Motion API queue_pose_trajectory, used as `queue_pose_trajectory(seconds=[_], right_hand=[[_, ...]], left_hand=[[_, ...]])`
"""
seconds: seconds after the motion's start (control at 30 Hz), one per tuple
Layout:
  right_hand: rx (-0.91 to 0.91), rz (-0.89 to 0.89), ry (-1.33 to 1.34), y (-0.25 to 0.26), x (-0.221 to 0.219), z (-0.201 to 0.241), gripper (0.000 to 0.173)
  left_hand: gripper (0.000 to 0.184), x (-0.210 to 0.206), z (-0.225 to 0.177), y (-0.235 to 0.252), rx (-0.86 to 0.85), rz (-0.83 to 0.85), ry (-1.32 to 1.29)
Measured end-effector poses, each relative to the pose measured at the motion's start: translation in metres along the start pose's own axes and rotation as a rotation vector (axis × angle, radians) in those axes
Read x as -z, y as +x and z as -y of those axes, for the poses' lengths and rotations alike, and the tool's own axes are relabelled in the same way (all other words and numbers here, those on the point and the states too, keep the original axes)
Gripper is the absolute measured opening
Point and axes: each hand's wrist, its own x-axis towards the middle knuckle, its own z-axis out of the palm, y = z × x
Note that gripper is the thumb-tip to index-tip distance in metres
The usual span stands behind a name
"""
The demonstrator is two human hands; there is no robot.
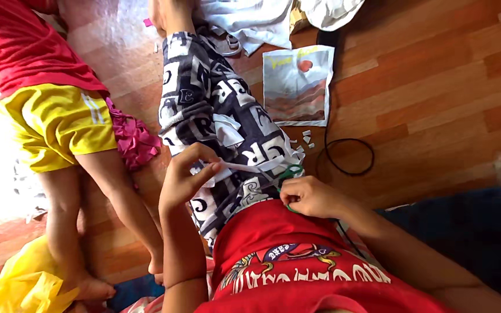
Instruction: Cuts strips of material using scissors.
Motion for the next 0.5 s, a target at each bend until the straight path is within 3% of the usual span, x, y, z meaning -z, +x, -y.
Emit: queue_pose_trajectory(seconds=[0.13, 0.23, 0.37, 0.43, 0.5], right_hand=[[-0.141, 0.323, -0.141, 0.021, 0.02, 0.019, 0.015], [-0.095, 0.433, -0.209, 0.026, 0.024, 0.024, 0.018], [0.128, 0.207, -0.049, 0.008, 0.027, 0.007, 0.01], [0.146, 0.176, 0.167, -0.001, 0.037, 0.008, 0.006], [0.159, 0.196, 0.353, -0.005, 0.042, 0.01, 0.005]], left_hand=[[0.01, -0.003, -0.008, 0.02, -0.027, -0.001, -0.153], [0.014, -0.007, -0.008, 0.031, -0.041, -0.01, 0.048], [0.02, -0.011, 0.005, 0.025, 0.06, 0.177, 0.383], [0.028, -0.023, 0.015, 0.02, 0.148, 0.316, 0.516], [0.022, -0.039, 0.022, 0.016, 0.184, 0.379, 0.621]])
